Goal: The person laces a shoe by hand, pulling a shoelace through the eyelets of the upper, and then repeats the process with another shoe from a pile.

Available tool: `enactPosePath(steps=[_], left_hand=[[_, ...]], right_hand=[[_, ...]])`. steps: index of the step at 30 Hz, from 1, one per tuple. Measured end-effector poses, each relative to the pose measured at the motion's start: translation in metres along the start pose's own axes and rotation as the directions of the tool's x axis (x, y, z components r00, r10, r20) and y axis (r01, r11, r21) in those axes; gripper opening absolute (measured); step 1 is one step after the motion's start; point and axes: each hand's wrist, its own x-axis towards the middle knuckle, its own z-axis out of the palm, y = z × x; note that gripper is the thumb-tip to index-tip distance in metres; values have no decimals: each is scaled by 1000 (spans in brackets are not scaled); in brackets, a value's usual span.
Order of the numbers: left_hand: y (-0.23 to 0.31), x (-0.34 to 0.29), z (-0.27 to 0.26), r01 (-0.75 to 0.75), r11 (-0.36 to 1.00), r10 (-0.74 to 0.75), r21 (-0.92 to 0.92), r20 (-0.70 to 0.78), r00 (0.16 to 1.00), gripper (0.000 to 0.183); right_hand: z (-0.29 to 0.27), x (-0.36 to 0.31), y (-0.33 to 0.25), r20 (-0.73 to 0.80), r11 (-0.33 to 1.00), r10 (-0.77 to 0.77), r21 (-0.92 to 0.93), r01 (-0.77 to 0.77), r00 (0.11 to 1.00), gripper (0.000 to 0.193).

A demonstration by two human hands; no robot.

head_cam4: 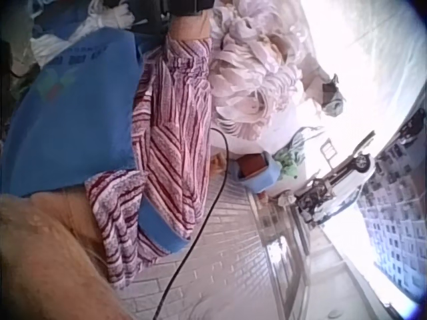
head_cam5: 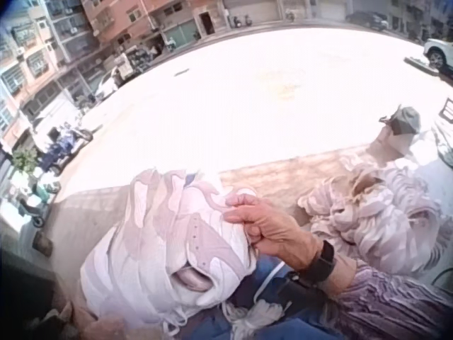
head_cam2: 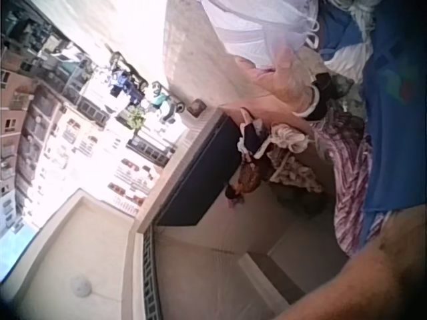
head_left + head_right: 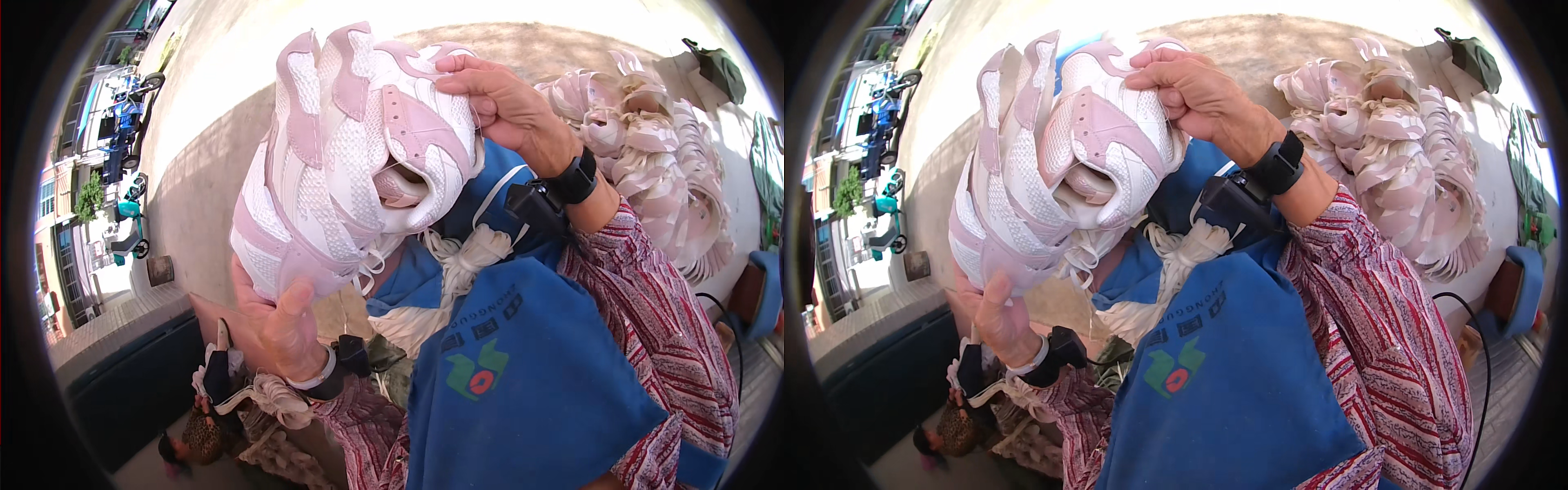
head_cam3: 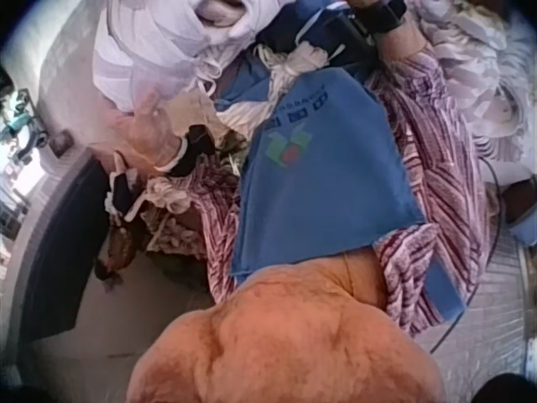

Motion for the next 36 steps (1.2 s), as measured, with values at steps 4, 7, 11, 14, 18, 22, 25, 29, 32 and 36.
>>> enactPosePath(steps=[4, 7, 11, 14, 18, 22, 25, 29, 32, 36], left_hand=[[-7, -2, -14, 46, 987, -42, -154, 23, 999, 85], [-8, -3, -19, 81, 985, -84, -152, -11, 996, 88], [-3, -6, -13, 81, 995, -79, 66, -30, 996, 91], [-9, -2, -25, 71, 994, -71, -78, -5, 997, 92], [-14, -5, -49, -20, 965, 44, -262, 87, 995, 94], [7, -6, -23, 52, 996, -47, -69, 69, 996, 83], [-1, -19, 11, 35, 975, -61, 219, 113, 992, 71], [-7, -33, 54, 56, 967, -47, 248, -41, 998, 59], [-9, -25, 39, -90, 836, 33, 542, 113, 993, 53], [0, -24, 37, -48, 870, -14, 491, 123, 992, 55]], right_hand=[[0, 11, 2, -57, 992, -6, 123, 13, 998, 24], [1, 26, 5, -36, 981, 48, 191, -40, 998, 26], [-5, 36, 10, -37, 973, 11, 229, -2, 999, 25], [-12, 36, 14, -6, 973, 3, 232, -2, 1000, 25], [-18, 44, 13, 72, 948, 25, 316, -47, 997, 22], [-9, 34, 18, -5, 948, 31, 318, -27, 1000, 21], [-3, 17, 25, -94, 944, -33, 325, 62, 995, 21], [16, -3, 34, -170, 967, -173, 156, 200, 970, 20], [16, -16, 34, -199, 963, -265, -113, 246, 944, 21], [-15, -33, 23, -272, 940, -319, -211, 267, 908, 23]])
